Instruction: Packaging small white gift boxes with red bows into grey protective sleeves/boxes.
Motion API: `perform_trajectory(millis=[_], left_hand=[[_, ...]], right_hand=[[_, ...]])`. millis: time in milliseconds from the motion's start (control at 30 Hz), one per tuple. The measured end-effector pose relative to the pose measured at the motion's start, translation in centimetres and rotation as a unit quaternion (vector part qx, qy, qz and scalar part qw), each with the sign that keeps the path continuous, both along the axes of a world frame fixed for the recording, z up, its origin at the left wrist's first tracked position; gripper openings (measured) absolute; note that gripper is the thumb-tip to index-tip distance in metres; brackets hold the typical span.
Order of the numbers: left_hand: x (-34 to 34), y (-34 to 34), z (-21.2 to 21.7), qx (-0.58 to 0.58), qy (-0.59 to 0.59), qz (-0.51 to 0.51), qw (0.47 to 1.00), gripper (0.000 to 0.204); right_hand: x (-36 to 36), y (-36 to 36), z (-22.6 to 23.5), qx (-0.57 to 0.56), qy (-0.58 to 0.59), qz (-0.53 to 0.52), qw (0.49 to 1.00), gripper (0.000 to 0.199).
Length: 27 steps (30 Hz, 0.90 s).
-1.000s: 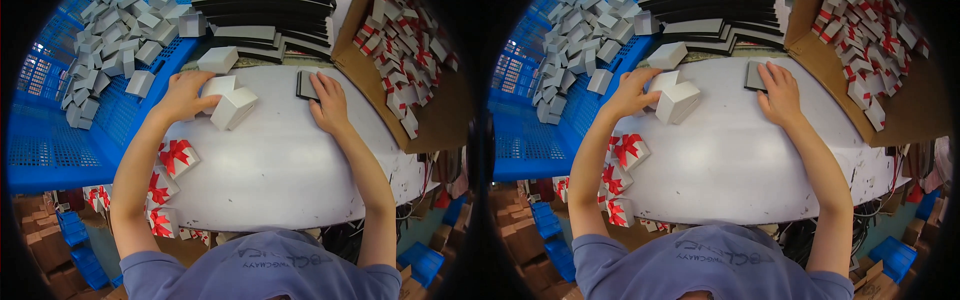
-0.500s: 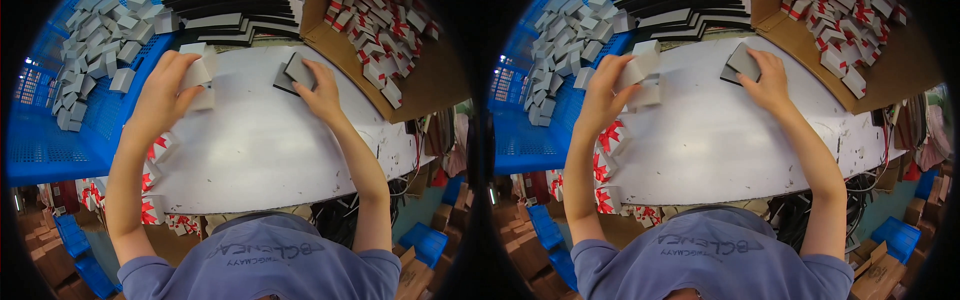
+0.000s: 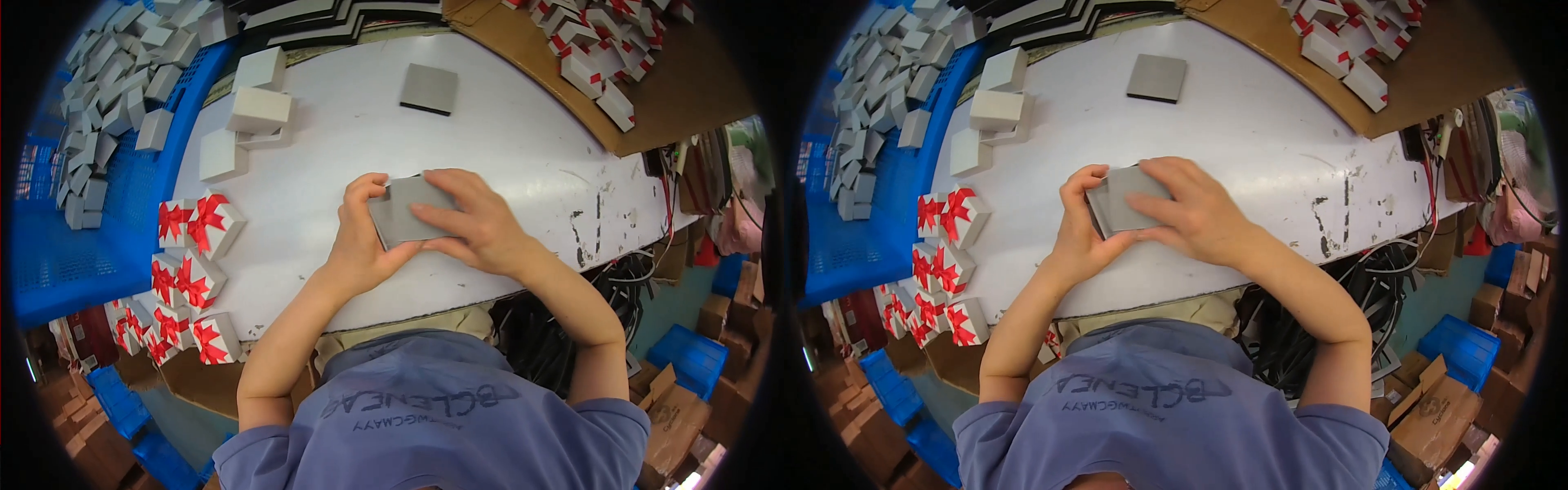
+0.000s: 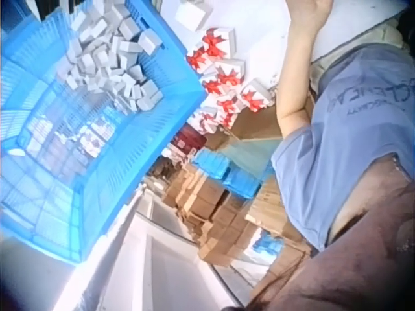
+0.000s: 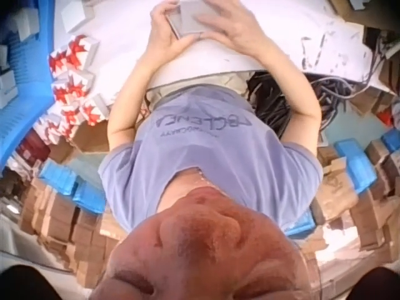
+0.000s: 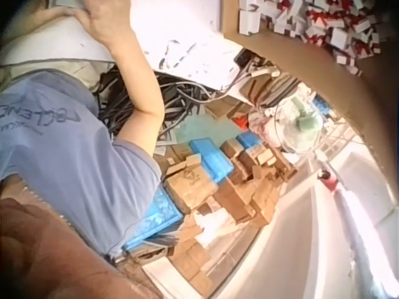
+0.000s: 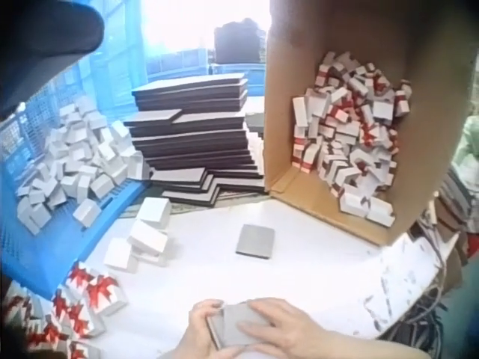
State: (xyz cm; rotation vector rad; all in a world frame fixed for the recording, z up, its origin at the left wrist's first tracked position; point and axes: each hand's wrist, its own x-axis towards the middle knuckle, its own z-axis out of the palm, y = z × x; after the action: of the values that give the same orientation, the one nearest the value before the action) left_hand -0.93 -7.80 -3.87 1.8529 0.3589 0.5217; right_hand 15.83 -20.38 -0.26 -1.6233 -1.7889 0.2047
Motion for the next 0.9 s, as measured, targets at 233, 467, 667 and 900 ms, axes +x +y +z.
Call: perform_trajectory(millis=[233, 467, 667, 900], left_hand=[[0.6, 0.8, -0.4, 0.255, -0.019, -0.086, 0.963, 0.094], [-2.9, 4.0, 1.5, 0.442, 0.053, -0.119, 0.888, 0.063], [-1.9, 3.8, 3.1, 0.377, 0.097, -0.119, 0.913, 0.054], [1.3, 3.7, -1.1, 0.216, -0.104, -0.051, 0.97, 0.117]], right_hand=[[-0.6, 0.8, -1.2, -0.038, -0.062, 0.115, 0.991, 0.055], [16.4, 1.8, 0.1, 0.054, -0.14, -0.348, 0.925, 0.044], [17.5, 2.2, 0.3, 0.013, -0.144, -0.391, 0.909, 0.036], [2.3, 5.5, 0.0, -0.132, 0.568, -0.223, 0.781, 0.027]])
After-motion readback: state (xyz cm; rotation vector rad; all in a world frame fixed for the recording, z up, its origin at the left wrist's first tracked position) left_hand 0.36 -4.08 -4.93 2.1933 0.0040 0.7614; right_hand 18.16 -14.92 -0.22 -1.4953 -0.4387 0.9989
